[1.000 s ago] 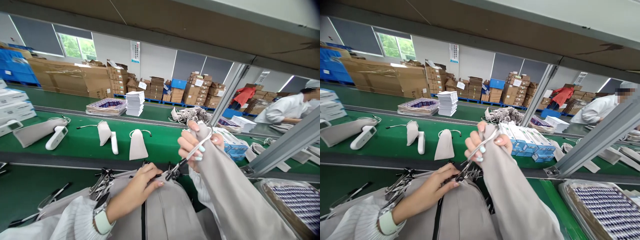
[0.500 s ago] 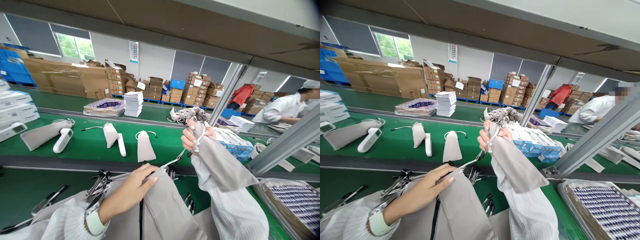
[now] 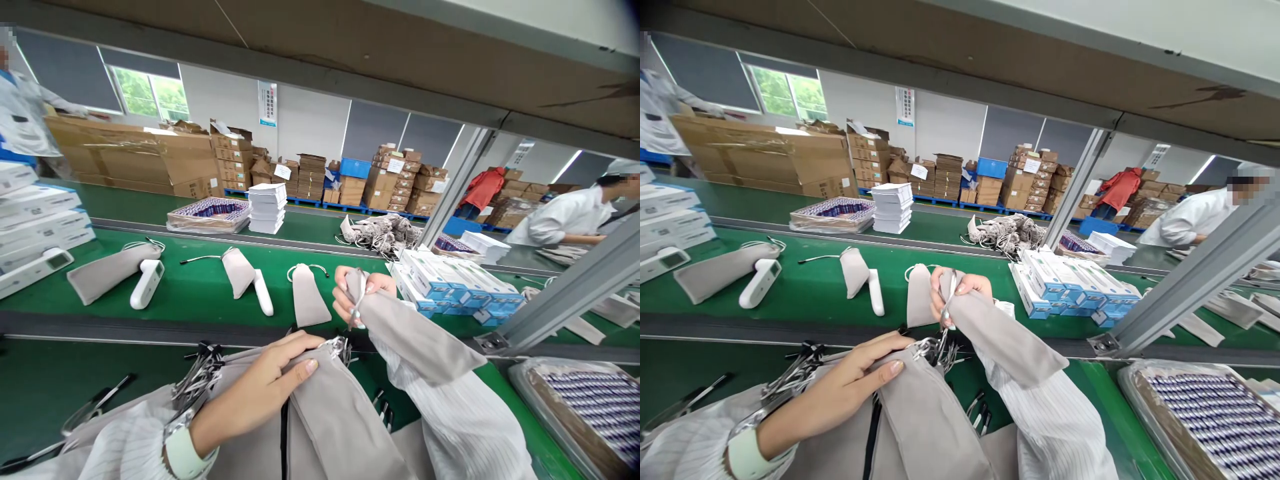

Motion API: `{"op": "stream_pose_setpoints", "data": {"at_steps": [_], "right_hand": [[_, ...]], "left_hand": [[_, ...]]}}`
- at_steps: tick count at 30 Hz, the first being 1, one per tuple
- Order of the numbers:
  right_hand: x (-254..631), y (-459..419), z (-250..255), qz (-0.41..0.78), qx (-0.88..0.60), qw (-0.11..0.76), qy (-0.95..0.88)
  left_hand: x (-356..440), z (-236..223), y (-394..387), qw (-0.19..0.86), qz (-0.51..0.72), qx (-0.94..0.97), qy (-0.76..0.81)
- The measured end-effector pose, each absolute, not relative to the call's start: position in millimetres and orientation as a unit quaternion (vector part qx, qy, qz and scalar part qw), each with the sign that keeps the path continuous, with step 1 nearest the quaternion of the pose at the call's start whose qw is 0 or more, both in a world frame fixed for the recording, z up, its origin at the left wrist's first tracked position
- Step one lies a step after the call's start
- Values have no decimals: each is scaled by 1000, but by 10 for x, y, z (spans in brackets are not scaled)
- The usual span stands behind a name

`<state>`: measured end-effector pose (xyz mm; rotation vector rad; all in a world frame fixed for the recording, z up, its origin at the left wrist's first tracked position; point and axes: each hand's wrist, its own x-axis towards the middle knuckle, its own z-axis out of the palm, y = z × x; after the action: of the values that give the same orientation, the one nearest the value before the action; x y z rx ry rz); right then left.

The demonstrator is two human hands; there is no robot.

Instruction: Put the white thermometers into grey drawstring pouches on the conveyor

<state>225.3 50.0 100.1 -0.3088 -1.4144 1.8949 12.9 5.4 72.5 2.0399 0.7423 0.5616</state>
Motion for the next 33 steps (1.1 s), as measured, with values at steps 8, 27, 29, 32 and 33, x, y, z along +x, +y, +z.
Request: {"op": "stream_pose_setpoints", "data": {"at_steps": [8,27,29,32,33], "right_hand": [[2121,557,823,763,-95,330,-548],[3332,876,688,73,-765,346,-538],[3457,883,583,3,-829,258,-496],[3327,915,376,-36,-855,188,-482],[3207,927,322,-47,-845,191,-498]], "left_hand": [[72,721,47,453,242,800,309],[82,337,174,230,220,861,396],[108,262,164,165,208,872,411],[101,269,120,123,186,872,435],[97,293,103,118,180,872,440]]}}
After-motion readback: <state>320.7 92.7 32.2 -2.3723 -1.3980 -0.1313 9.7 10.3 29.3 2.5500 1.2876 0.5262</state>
